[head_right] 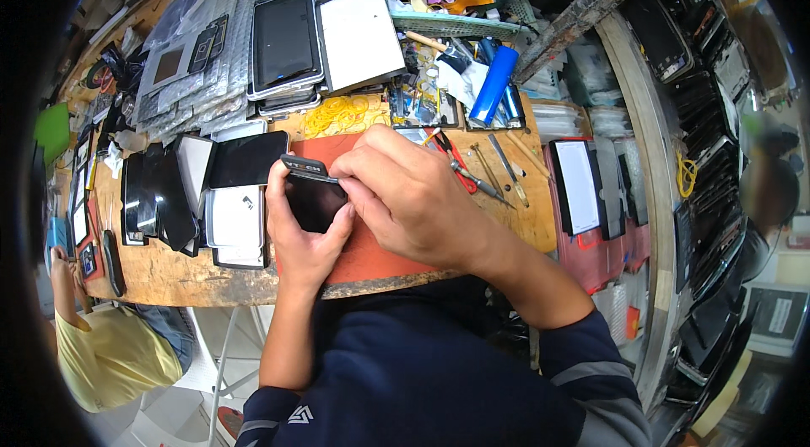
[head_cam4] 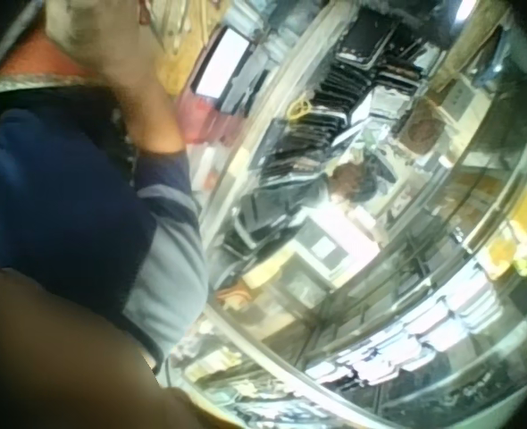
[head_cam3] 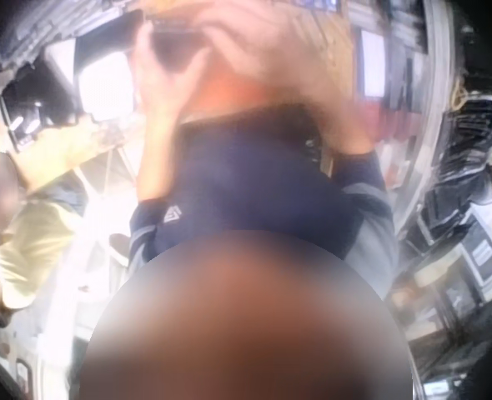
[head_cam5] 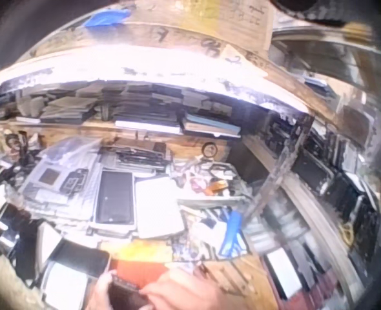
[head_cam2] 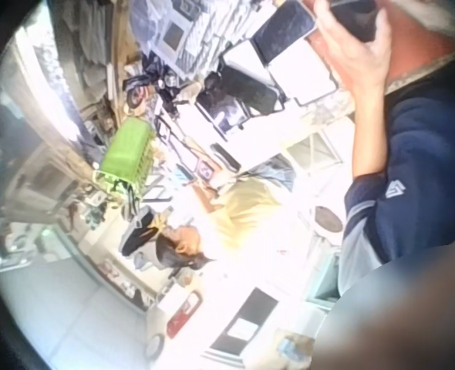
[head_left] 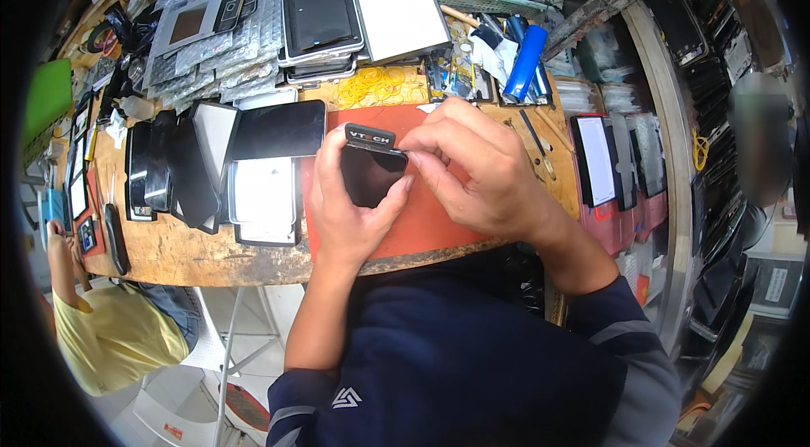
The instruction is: The person disassembles a smartphone, removes the back cover and battery, then reassembles it and applies a screen protector. They handle the phone, back cover, battery, and screen protector, using a small metal tool to pry components.
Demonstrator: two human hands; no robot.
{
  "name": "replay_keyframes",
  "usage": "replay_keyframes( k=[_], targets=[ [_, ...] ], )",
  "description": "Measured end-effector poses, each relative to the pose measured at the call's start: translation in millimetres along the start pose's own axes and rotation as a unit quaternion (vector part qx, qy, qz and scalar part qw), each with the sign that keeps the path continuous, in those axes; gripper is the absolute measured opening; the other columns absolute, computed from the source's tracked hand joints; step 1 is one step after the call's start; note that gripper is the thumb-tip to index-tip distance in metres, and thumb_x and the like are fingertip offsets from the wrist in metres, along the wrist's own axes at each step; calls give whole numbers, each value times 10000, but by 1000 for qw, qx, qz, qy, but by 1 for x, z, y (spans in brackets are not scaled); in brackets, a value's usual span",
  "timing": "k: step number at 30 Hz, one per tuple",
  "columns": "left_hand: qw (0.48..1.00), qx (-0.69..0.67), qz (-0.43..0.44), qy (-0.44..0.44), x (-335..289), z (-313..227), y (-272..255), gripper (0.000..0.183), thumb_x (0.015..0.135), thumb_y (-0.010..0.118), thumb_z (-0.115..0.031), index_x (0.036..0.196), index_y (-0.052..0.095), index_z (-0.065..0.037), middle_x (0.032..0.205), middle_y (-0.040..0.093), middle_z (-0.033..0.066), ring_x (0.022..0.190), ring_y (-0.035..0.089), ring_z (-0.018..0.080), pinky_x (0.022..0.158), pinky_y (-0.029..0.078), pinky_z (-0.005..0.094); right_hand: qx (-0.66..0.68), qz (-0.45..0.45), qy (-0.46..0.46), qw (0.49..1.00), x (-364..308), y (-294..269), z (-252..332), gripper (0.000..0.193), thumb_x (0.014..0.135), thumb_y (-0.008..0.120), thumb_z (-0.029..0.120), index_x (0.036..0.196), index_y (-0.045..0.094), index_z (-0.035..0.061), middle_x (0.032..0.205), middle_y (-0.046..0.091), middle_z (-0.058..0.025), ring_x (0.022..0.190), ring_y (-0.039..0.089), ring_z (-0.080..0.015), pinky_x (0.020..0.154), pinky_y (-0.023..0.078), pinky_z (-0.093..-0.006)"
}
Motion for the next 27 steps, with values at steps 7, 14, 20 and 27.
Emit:
replay_keyframes(
  k=[7, 14, 20, 27],
  targets=[
    [1000, 3, -2, -1, 2, 0, 1, 922, 785, 978, -190, 1531, 469, -2, 1281, 670, 210, 1121, 703, 379, 952, 568, 459, 5, -3, 5, 1000, 1, 4, -4, 189, 906, 766, -96, 1075, 725, -20, 950, 713, -139, 816, 720, -265, 673, 562, -352],
    [1000, 14, -13, 23, 4, -2, 2, 930, 792, 974, -200, 1544, 465, 1, 1326, 661, 227, 1150, 700, 393, 975, 569, 470, -7, -1, -4, 1000, 1, 4, -5, 184, 904, 779, -91, 1068, 731, -25, 958, 731, -153, 816, 739, -273, 666, 573, -355],
    [999, 19, -11, 27, 3, -2, 2, 933, 793, 974, -201, 1548, 466, 4, 1335, 660, 232, 1155, 698, 399, 977, 570, 473, -21, -20, -2, 1000, 0, 3, -2, 201, 892, 756, -125, 1062, 727, -22, 954, 730, -154, 822, 741, -282, 678, 579, -358],
    [1000, 4, -7, 12, 3, -1, 3, 937, 791, 974, -193, 1551, 465, 9, 1336, 661, 237, 1169, 695, 406, 992, 566, 473, -29, -16, 2, 999, 0, -6, 3, 183, 909, 746, -71, 1073, 697, -5, 906, 681, -152, 783, 703, -335, 681, 560, -423]
  ],
)
Point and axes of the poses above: each hand's wrist, its own x-axis towards the middle knuckle, its own y-axis out of the palm, z = x × y, the point moved 4 cm from there along x, towards the middle knuckle
